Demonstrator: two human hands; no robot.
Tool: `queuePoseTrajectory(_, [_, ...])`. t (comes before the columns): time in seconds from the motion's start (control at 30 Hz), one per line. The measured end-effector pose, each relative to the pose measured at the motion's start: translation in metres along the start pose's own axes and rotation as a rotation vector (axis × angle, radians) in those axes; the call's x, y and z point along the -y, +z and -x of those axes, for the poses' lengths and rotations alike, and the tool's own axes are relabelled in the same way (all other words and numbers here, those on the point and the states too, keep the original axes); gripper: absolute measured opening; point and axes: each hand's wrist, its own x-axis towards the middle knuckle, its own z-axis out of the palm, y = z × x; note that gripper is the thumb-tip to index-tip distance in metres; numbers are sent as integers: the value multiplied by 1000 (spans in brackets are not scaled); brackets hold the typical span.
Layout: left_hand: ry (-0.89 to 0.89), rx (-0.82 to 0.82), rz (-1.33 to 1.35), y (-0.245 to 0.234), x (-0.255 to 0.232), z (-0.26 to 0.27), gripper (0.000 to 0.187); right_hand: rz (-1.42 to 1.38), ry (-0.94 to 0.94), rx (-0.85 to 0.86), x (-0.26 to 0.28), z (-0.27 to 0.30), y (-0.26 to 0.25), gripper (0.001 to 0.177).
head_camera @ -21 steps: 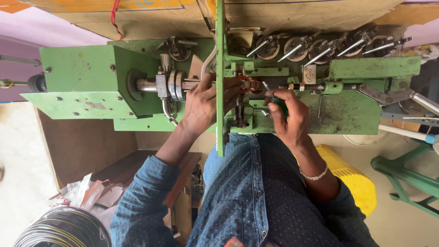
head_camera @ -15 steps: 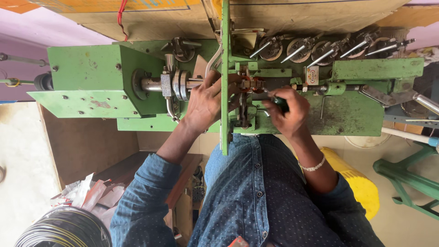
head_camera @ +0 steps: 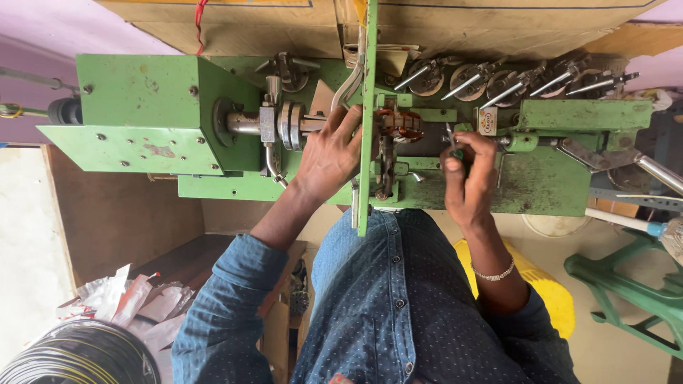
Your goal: The person uses a screwdriver to adjust and tighten components on a green industrial machine. They then operate the machine's control panel to test the assembly.
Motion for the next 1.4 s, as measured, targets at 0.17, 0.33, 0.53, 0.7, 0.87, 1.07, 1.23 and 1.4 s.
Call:
queuePoseTrajectory(0.17, [13, 2, -39, 6, 2, 2, 43, -59, -111, -113, 9, 11, 6, 29])
queuePoseTrajectory(0.33, [26, -78, -50, 4, -1, -2, 40, 45, -193, -69, -12, 6, 21, 24])
queuePoseTrajectory(0.53, [10, -44, 14, -3, -2, -2, 36, 145, -339, 136, -11, -23, 28, 25])
queuePoseTrajectory(0.7, [93, -158, 56, -8, -2, -7, 31, 277, -428, 159, 14, -52, 30, 18])
queuePoseTrajectory(0.87, [76, -117, 25, -13, -4, -8, 33, 365, -414, 110, 34, -60, 38, 15])
queuePoseTrajectory(1.07, [64, -140, 39, -14, -5, -4, 36, 423, -522, 96, 32, -58, 39, 28])
queuePoseTrajectory(1.23, [87, -43, -5, -11, -4, -6, 41, 440, -593, 100, 27, -60, 37, 30])
queuePoseTrajectory(1.4, [81, 20, 82, -7, 6, -5, 53, 397, -662, 61, 15, -59, 38, 32])
